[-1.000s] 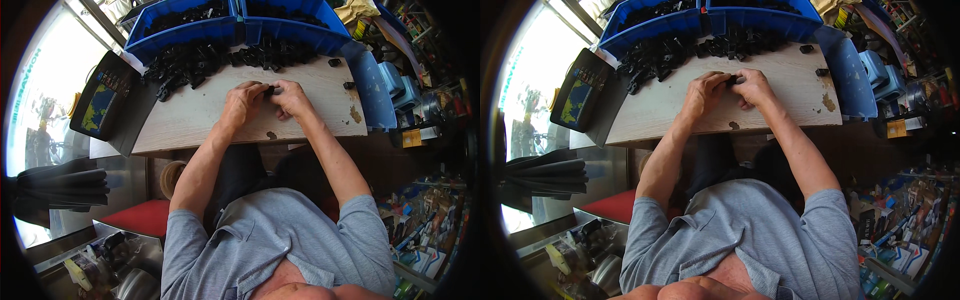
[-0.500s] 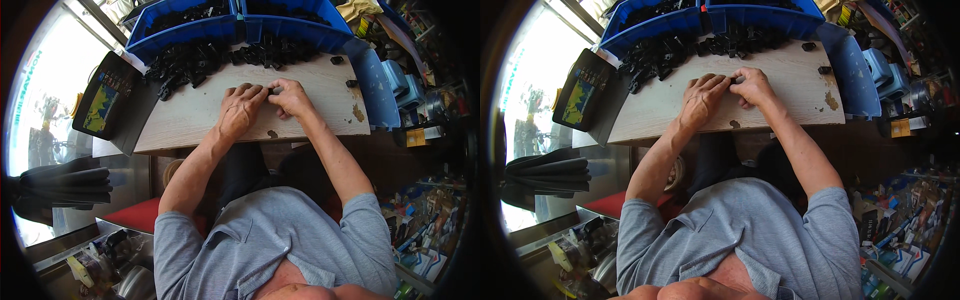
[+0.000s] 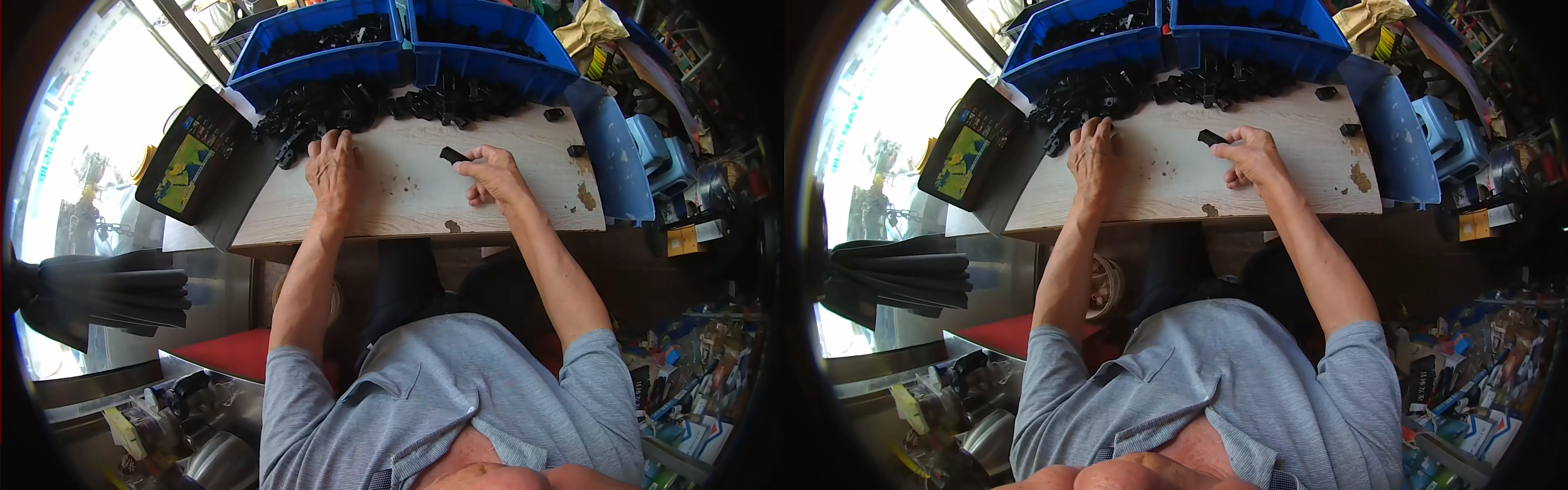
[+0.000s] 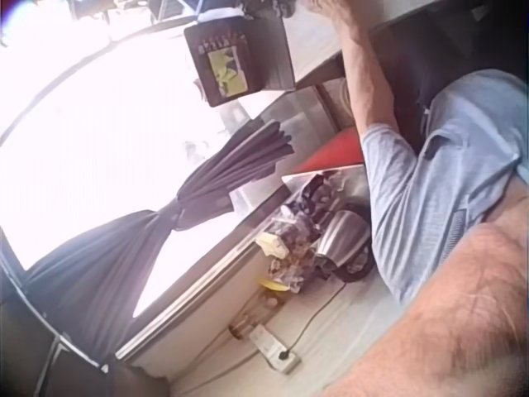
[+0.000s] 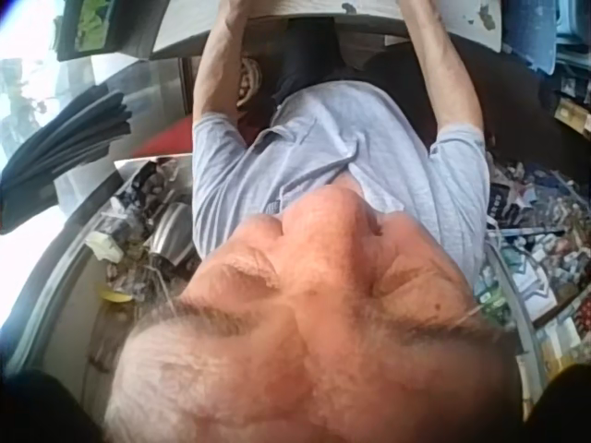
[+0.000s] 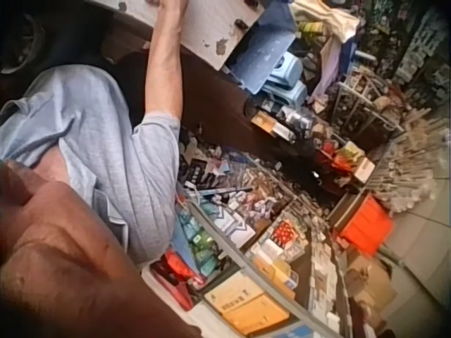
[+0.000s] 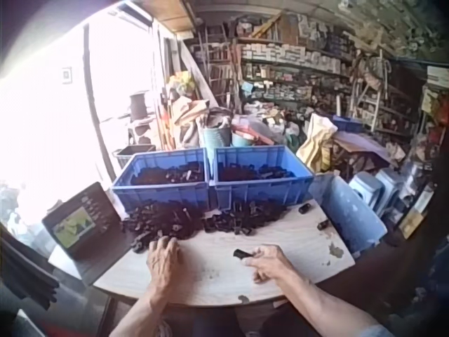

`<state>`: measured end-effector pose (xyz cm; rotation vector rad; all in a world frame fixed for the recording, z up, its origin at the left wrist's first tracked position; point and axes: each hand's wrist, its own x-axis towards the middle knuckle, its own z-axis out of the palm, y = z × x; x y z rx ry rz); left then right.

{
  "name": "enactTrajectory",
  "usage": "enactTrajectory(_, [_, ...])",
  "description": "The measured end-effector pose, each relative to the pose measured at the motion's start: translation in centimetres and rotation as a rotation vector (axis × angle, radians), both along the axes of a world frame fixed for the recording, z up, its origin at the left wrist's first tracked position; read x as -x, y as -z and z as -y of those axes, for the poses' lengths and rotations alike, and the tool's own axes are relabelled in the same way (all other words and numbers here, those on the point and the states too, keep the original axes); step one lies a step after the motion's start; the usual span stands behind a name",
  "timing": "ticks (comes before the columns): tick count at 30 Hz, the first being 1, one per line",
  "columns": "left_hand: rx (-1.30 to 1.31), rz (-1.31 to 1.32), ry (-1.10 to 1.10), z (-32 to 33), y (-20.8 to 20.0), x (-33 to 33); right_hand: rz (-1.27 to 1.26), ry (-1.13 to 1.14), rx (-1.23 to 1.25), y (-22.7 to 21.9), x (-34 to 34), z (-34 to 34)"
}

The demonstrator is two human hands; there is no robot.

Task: The recorder is manually assembling small black plastic components at a workbench station.

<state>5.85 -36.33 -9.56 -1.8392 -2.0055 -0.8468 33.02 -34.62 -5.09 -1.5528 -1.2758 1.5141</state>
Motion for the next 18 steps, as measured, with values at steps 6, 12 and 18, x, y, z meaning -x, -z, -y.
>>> enactTrajectory(6, [-0.037,0.049,0.047,-0.2,1.0,2.2,-0.063,0.14,0.0,0.7,-2.8,-0.7])
enactTrajectory(12, [-0.055,0.096,0.126,0.7,0.8,2.6,-0.094,0.447,-0.037,1.1,-9.3,-2.8])
enactTrajectory(18, [-0.043,0.109,0.185,-0.1,1.2,2.8,-0.073,0.789,-0.124,1.0,-13.8,-4.1])
